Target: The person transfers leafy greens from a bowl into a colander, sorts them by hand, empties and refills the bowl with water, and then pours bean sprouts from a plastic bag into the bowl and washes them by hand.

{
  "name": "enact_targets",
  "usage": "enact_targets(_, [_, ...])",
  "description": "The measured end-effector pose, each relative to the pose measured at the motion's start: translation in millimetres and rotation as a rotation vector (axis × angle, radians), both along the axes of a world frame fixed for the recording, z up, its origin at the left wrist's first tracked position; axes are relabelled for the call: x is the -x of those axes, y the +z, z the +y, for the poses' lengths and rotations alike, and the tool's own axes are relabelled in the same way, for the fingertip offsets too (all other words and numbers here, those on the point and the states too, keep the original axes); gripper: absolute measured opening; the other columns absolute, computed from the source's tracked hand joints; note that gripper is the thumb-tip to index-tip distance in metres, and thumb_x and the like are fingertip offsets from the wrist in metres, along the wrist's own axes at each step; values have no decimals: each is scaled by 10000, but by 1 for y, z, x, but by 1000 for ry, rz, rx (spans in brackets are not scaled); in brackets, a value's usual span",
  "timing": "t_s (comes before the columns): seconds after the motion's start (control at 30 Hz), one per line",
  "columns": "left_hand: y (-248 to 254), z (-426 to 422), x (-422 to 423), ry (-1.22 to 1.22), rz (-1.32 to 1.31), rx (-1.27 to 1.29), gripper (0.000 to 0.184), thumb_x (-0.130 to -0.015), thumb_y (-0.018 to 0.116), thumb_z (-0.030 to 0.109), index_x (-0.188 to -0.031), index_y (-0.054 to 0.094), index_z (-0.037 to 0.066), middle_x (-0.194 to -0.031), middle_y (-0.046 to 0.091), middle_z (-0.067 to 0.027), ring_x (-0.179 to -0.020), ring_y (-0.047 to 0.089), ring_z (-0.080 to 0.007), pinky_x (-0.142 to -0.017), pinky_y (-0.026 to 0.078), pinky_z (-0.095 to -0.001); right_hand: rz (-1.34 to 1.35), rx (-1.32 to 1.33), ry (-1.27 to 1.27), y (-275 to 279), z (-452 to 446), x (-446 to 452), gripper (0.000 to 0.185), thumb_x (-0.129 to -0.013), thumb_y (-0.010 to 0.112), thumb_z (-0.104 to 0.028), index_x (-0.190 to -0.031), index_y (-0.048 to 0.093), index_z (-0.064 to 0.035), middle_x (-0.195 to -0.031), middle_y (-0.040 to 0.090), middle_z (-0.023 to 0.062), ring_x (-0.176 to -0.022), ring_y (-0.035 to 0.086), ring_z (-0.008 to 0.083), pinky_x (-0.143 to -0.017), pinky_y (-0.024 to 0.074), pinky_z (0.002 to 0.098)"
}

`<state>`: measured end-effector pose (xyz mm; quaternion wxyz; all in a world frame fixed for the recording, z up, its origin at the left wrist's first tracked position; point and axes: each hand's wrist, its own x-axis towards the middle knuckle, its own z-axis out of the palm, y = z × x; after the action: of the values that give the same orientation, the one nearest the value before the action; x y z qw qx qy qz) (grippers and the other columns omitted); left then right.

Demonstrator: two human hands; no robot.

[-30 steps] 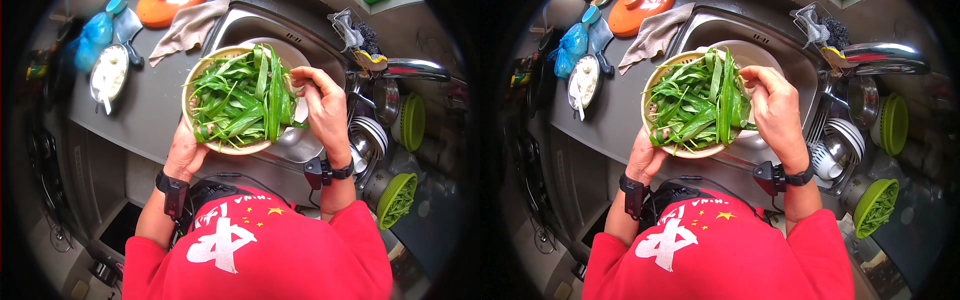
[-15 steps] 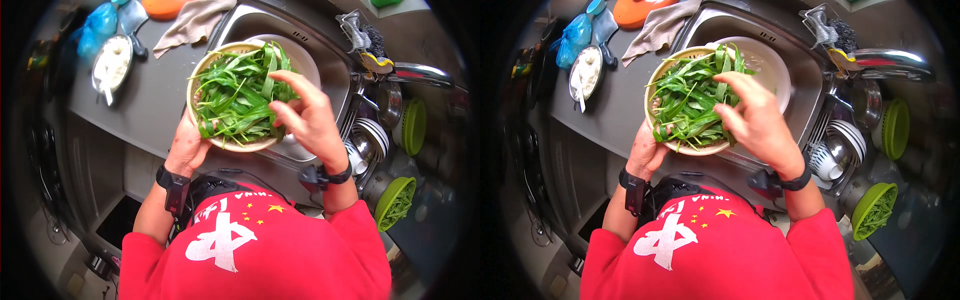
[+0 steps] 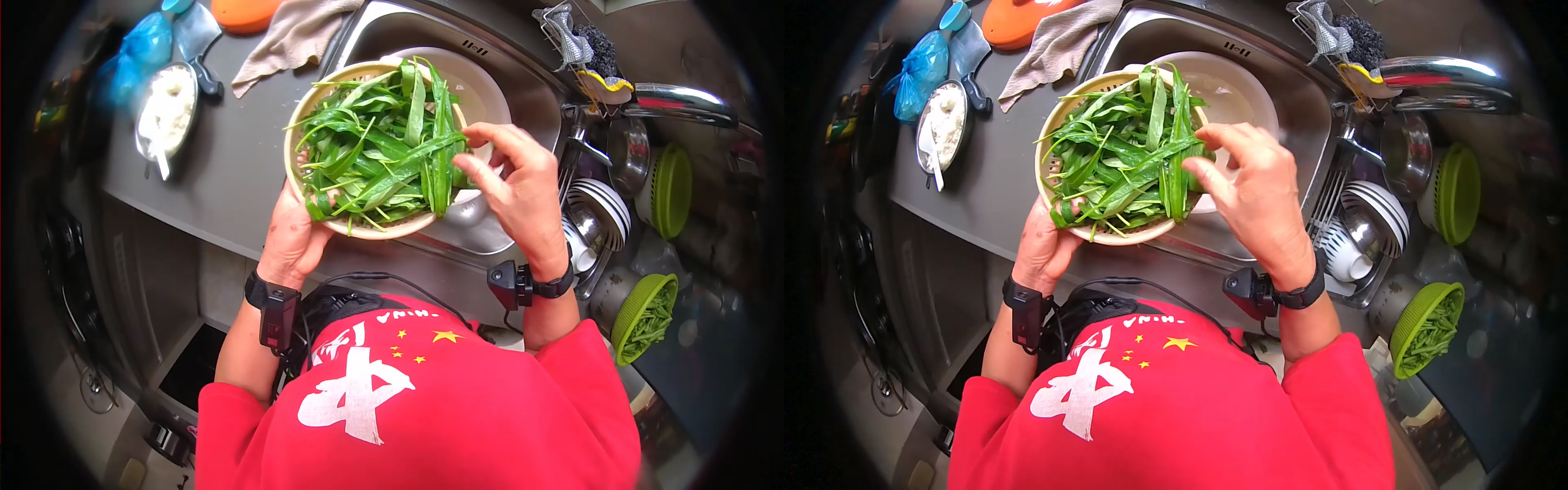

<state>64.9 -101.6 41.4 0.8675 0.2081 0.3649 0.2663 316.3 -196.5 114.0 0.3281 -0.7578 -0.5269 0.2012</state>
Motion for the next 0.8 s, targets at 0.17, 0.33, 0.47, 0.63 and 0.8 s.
enact_targets(0.17, [0,1,-4,-19,-14,-5,816,-805,742,11,-1482,295,98,-1371,489,-82,-1254,512,-253,-1038,476,-436,42,-84,210,-23,0,26,410,-734,731,-11,-1129,622,11,-1009,661,176,-945,629,349,-831,504,420])
enact_targets(0.33, [2,-3,-7,-25,37,-23,703,-819,728,22,-1424,372,58,-1314,544,-92,-1180,573,-242,-965,530,-433,100,-263,384,-34,12,65,333,-764,592,18,-1097,606,16,-1002,641,175,-899,595,352,-838,500,423])
enact_targets(0.47, [10,-3,-10,-32,49,-22,762,-813,720,-12,-1458,330,96,-1343,510,-80,-1233,530,-243,-1011,500,-419,124,-210,188,-40,19,44,246,-751,664,38,-995,655,5,-934,653,155,-853,634,330,-791,522,407])
enact_targets(0.63, [9,-3,-11,-42,47,-36,663,-838,700,18,-1416,377,39,-1318,537,-118,-1199,559,-263,-1001,506,-438,416,-104,-51,-31,11,12,195,-795,695,33,-990,696,20,-882,701,138,-791,697,223,-742,552,313])
enact_targets(0.8, [8,-2,-11,-26,60,-43,623,-847,698,37,-1394,403,9,-1300,560,-129,-1169,583,-266,-981,515,-445,223,-266,-3,-18,7,14,132,-773,723,-9,-903,702,-7,-849,676,114,-798,635,232,-737,506,336])
